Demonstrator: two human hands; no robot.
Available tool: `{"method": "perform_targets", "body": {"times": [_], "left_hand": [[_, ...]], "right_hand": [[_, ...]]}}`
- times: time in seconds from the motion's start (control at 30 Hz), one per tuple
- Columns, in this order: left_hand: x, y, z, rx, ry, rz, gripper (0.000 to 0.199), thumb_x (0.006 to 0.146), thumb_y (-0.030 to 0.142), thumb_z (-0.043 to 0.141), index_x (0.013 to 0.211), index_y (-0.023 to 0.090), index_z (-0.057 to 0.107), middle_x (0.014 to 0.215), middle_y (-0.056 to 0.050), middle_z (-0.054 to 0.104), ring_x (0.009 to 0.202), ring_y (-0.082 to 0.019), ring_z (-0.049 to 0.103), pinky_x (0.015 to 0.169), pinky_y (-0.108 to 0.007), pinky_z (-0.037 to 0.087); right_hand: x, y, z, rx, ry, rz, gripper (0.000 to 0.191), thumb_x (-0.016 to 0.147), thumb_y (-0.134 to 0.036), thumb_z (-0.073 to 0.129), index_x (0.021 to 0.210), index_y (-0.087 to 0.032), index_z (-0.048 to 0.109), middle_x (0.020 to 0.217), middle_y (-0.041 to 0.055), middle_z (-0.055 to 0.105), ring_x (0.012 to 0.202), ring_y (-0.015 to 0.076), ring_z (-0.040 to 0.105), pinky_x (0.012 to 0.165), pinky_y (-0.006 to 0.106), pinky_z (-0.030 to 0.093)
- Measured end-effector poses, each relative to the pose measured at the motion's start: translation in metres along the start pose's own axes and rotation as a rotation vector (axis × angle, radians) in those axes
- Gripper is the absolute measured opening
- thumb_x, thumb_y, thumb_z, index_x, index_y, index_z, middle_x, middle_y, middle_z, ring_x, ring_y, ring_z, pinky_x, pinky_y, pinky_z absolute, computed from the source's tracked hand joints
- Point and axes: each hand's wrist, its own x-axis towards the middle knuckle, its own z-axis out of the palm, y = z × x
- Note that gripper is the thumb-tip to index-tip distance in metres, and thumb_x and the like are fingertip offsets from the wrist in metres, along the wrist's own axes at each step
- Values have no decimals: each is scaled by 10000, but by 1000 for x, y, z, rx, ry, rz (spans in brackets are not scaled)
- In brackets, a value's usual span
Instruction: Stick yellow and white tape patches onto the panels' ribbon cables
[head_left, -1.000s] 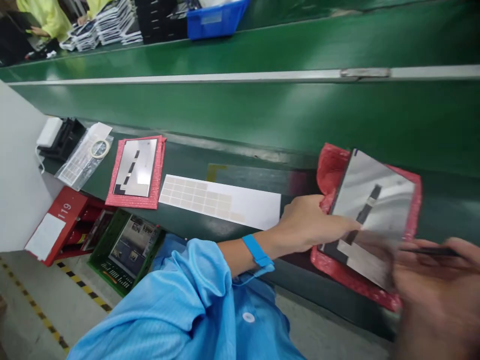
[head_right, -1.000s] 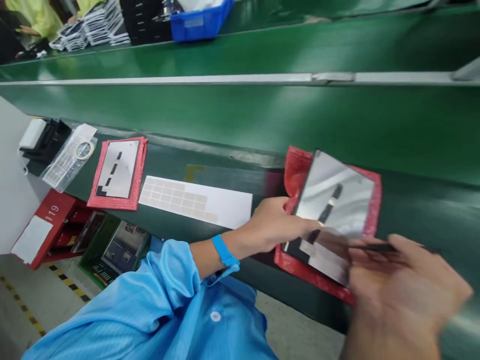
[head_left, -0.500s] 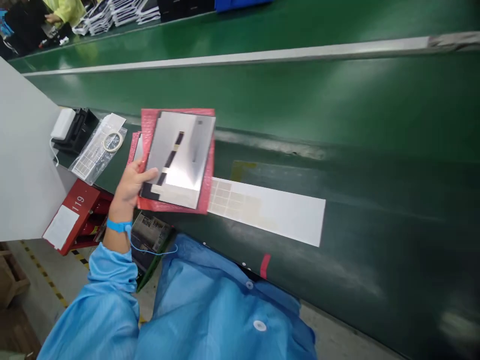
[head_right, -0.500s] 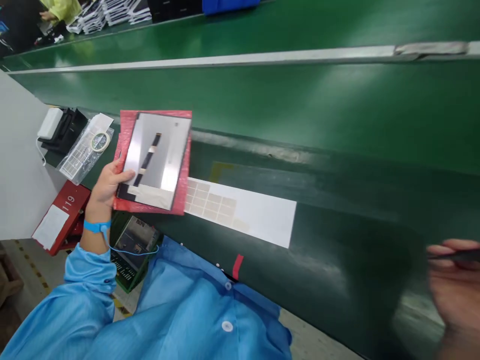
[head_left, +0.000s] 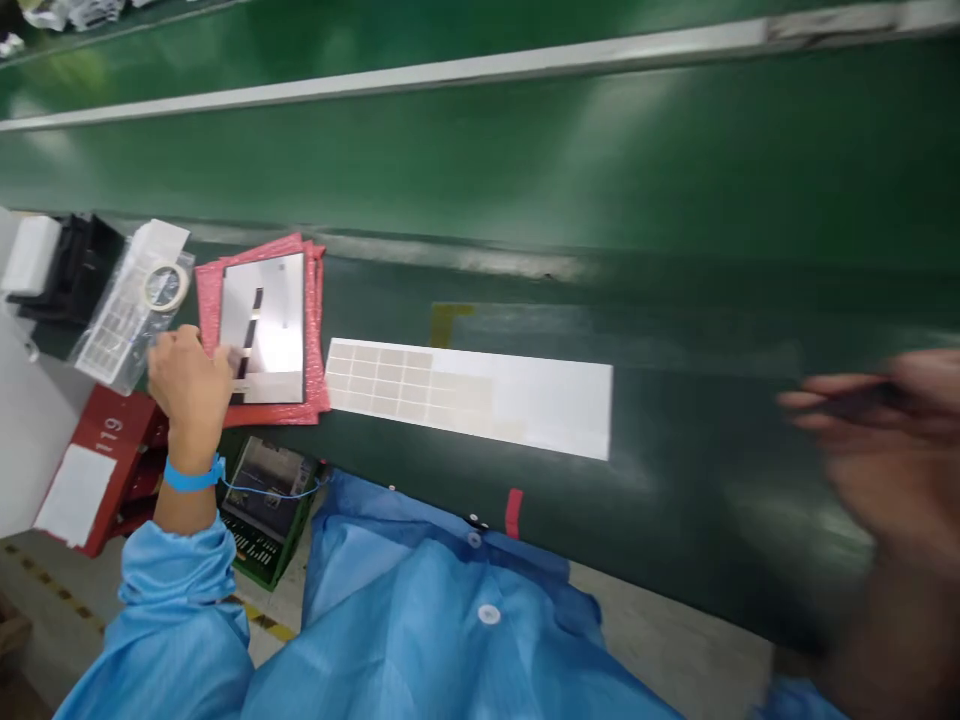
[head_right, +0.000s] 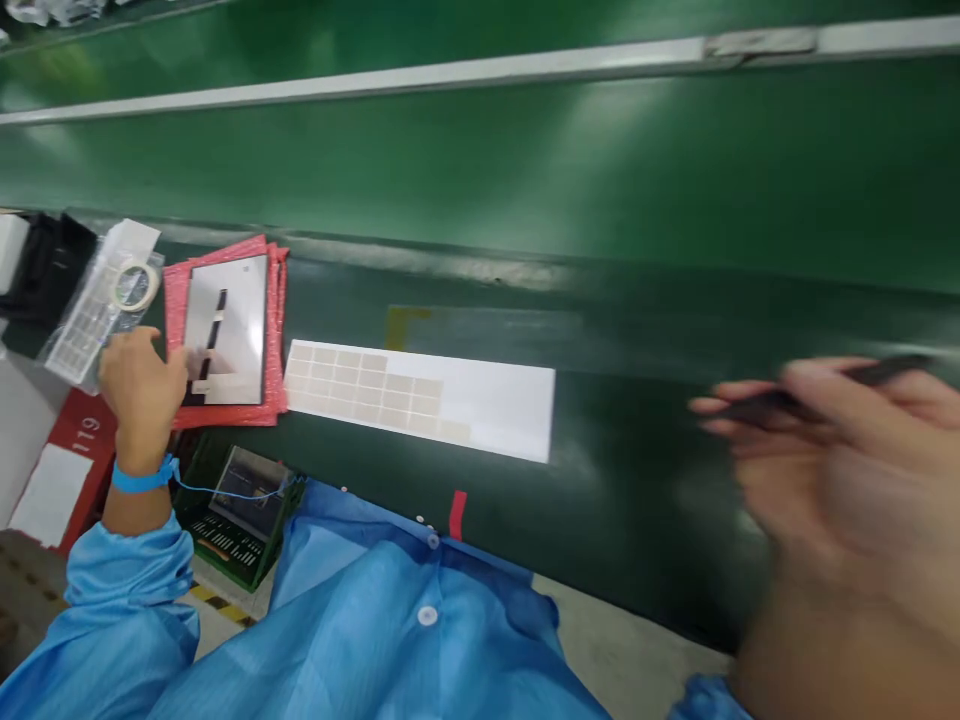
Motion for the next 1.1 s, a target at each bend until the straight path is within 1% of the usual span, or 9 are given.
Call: {"method": "perform_targets", "body": {"times": [0.03, 0.1, 0.17, 0.23, 0.33, 0.4, 0.57, 0.8, 1.1], "left_hand": [[-6, 12, 8, 15, 11, 69, 294, 897, 372, 715, 1136, 201, 705, 1376, -144, 650, 1457, -457, 413, 1145, -638, 392], [-21, 41, 34, 11, -67, 286, 289, 994, 314, 598, 1242, 205, 699, 1415, -119, 650, 1412, -351, 505, 1204, -554, 396], [-35, 70, 69, -5, -210, 547, 289, 1046, 263, 531, 1242, 175, 725, 1353, -108, 704, 1299, -266, 611, 1193, -440, 447], [-43, 98, 105, -14, -305, 724, 324, 1075, 218, 486, 1282, 149, 725, 1372, -107, 707, 1294, -235, 615, 1183, -377, 458], [-41, 127, 146, -6, -333, 768, 347, 1078, 218, 503, 1347, 147, 711, 1337, -123, 698, 1248, -268, 594, 1124, -398, 478], [-35, 136, 161, 34, -331, 751, 350, 1068, 259, 548, 1362, 163, 713, 1273, -141, 676, 1176, -296, 575, 1060, -427, 491], [-29, 133, 164, 91, -347, 738, 350, 1035, 346, 631, 1345, 222, 735, 1292, -144, 585, 1175, -312, 509, 1056, -439, 459], [-32, 129, 159, 26, -382, 711, 365, 1009, 322, 668, 1356, 226, 728, 1289, -139, 568, 1183, -317, 509, 1050, -467, 479], [-30, 131, 155, 33, -398, 714, 380, 1009, 322, 669, 1371, 219, 719, 1304, -141, 569, 1182, -317, 509, 1066, -478, 487]], "right_hand": [[-8, -7, 8, 11, -65, -22, 343, 525, -430, 934, 604, -274, 639, 607, 92, 627, 520, 199, 644, 458, 323, 544], [-26, -21, 31, 35, -186, -87, 365, 490, -394, 962, 673, -258, 677, 643, 90, 664, 546, 211, 671, 465, 284, 566], [-40, -29, 59, 98, -341, -58, 353, 582, -365, 971, 744, -239, 683, 696, 85, 703, 621, 223, 717, 503, 252, 592], [-46, -30, 88, 125, -416, -51, 313, 692, -346, 934, 791, -226, 663, 762, 91, 734, 672, 234, 740, 551, 274, 627], [-41, -23, 130, 142, -488, -54, 237, 833, -304, 856, 851, -222, 634, 809, 69, 746, 711, 237, 758, 604, 305, 656], [-33, -16, 156, 151, -521, -67, 233, 887, -285, 841, 866, -224, 617, 796, 32, 731, 698, 213, 754, 589, 275, 646], [-22, 5, 192, 147, -527, -128, 325, 877, -352, 904, 864, -236, 600, 767, -22, 698, 662, 163, 731, 531, 205, 602], [-24, 14, 187, 130, -540, -262, 284, 909, -431, 855, 908, -252, 634, 814, -14, 731, 711, 159, 739, 584, 212, 623], [-30, 0, 189, 29, -512, -150, 173, 974, -227, 785, 903, -236, 628, 815, 0, 731, 735, 157, 749, 590, 197, 611]]}}
